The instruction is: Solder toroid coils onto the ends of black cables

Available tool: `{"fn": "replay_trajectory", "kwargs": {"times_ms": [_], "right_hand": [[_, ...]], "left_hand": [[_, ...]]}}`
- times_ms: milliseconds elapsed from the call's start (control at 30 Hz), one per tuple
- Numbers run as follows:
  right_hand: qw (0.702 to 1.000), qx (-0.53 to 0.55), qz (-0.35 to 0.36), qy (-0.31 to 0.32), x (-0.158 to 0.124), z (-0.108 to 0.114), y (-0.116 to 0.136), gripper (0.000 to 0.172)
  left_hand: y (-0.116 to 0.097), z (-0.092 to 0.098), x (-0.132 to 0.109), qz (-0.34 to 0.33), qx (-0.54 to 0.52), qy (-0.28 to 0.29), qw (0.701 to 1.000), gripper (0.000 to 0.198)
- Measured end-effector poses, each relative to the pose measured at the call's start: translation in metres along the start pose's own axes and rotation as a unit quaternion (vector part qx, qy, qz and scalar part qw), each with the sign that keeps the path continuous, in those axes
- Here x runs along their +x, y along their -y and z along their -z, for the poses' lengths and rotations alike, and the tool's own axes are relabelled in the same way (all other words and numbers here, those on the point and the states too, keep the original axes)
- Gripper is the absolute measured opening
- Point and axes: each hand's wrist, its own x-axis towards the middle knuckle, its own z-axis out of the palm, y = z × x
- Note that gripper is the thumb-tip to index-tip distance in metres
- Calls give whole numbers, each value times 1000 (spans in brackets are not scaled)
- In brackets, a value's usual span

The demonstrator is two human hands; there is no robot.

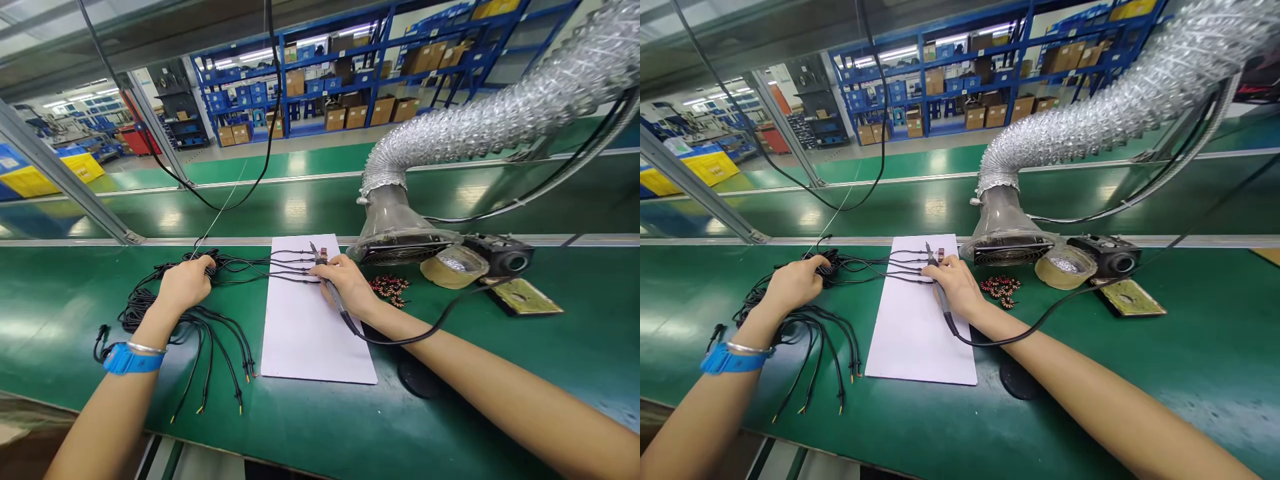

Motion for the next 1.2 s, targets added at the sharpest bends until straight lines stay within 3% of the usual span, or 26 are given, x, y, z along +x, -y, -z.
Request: {"fn": "replay_trajectory", "kwargs": {"times_ms": [167, 333, 467, 533, 667, 833, 1000, 1200], "right_hand": [[999, 24, 14, -25, -12, 22, 10, 31], [996, 33, 16, -79, -59, 73, 32, 21], [973, 51, -94, -204, -111, 105, 26, 22], [960, 22, -168, -222, -129, 110, 14, 18], [958, -23, -230, -168, -135, 101, -9, 12], [962, -42, -238, -125, -108, 74, -25, 26], [968, -18, -226, -112, -105, 71, -19, 20], [990, 76, -113, -43, -149, 101, 20, 20]], "left_hand": [[-18, 19, -22, -17, -41, -23, 999, 36], [-59, 28, -43, -80, -131, 1, 988, 29], [-100, 34, -60, -141, -175, 52, 973, 31], [-123, 38, -66, -176, -199, 83, 960, 32], [-178, 44, -76, -258, -233, 132, 928, 32], [-235, 47, -82, -326, -227, 144, 906, 28], [-251, 45, -85, -320, -223, 146, 909, 27], [-253, 30, -96, -336, -283, 146, 886, 22]]}}
